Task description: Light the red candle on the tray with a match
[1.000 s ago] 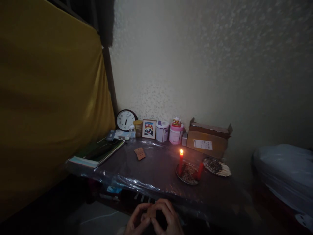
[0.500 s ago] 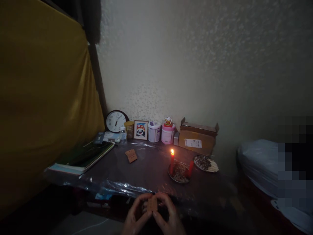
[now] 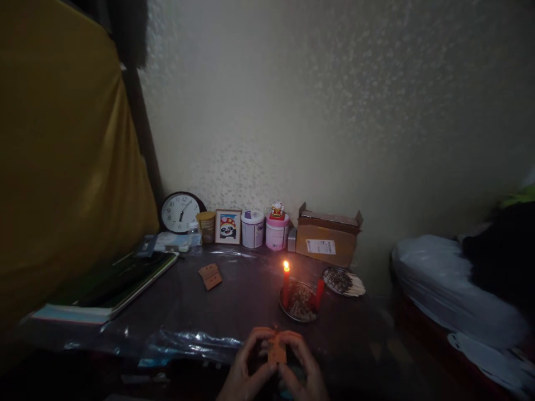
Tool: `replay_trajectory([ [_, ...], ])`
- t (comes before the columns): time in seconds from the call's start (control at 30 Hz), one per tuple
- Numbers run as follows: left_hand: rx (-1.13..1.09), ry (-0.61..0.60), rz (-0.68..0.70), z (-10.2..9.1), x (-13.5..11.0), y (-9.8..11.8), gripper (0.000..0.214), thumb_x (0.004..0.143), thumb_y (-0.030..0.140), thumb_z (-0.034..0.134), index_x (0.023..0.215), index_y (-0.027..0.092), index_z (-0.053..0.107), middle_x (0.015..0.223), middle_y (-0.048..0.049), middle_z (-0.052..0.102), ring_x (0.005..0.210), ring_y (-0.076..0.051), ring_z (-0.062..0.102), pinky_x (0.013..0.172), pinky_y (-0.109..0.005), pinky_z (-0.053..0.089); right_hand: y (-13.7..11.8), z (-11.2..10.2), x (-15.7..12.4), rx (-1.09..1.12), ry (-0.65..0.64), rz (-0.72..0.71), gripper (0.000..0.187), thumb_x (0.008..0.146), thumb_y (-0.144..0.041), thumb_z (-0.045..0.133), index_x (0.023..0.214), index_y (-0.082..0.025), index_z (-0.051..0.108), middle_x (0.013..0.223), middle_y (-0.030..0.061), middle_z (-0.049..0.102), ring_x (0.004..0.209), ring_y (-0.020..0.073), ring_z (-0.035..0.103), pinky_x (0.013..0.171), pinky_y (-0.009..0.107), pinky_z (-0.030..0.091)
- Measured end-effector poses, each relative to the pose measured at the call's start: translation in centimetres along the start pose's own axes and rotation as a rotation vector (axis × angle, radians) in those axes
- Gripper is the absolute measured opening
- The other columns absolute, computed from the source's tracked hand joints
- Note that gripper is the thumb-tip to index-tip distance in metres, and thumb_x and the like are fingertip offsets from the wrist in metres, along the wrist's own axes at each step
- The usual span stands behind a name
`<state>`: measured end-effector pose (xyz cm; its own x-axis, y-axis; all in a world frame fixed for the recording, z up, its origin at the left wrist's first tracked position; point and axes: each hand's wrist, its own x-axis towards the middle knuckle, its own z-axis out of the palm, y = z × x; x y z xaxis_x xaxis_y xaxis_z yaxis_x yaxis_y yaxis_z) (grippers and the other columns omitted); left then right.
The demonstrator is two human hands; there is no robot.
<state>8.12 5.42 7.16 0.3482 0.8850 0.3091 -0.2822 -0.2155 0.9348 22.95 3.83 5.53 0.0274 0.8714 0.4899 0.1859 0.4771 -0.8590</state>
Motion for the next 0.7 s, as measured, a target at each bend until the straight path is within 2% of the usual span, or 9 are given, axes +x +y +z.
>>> replay_trajectory([
  [0.17, -0.176, 0.046, -0.045, -0.1, -0.2, -2.1, 0.036, 0.067, 0.038, 0.067, 0.099, 0.024, 0.057, 0.092, -0.0052, 0.064, 0.088, -0.023, 0.057, 0.08, -0.034, 0.041, 1.7, 0.6, -0.2, 0.02, -0.02, -0.007, 0.025, 0.078, -0.044, 0.056, 0.09, -0.022, 0.058, 0.098, 0.0052, 0.061, 0.092, 0.0191, 0.061, 0.081, 0.028, 0.049],
  [0.3, -0.185, 0.105, -0.073, -0.5, -0.8, -3.1, 0.036, 0.065, 0.037, 0.069, 0.096, 0.023, 0.059, 0.085, -0.005, 0.064, 0.084, -0.023, 0.057, 0.078, -0.033, 0.041, 2.1, 1.4, -0.2, 0.047, -0.022, -0.035, 0.026, 0.079, -0.045, 0.053, 0.089, -0.022, 0.057, 0.095, 0.005, 0.061, 0.087, 0.0179, 0.061, 0.079, 0.027, 0.049],
  [0.53, -0.174, 0.144, -0.028, -0.8, -1.2, -3.2, 0.037, 0.064, 0.038, 0.069, 0.098, 0.025, 0.059, 0.094, -0.0066, 0.064, 0.088, -0.025, 0.058, 0.078, -0.034, 0.042, 2.2, 2.0, -0.5, -0.037, -0.046, -0.044, 0.029, 0.08, -0.05, 0.049, 0.089, -0.023, 0.055, 0.097, 0.0055, 0.06, 0.09, 0.0188, 0.061, 0.081, 0.029, 0.049],
  [0.7, -0.184, 0.146, -0.022, -1.0, -1.3, -4.6, 0.039, 0.064, 0.04, 0.069, 0.098, 0.025, 0.06, 0.095, -0.006, 0.058, 0.082, -0.023, 0.056, 0.072, -0.032, 0.043, 2.9, 1.9, -0.6, -0.091, -0.009, -0.086, 0.031, 0.079, -0.052, 0.05, 0.087, -0.023, 0.058, 0.099, 0.0066, 0.061, 0.092, 0.0205, 0.061, 0.082, 0.031, 0.048],
])
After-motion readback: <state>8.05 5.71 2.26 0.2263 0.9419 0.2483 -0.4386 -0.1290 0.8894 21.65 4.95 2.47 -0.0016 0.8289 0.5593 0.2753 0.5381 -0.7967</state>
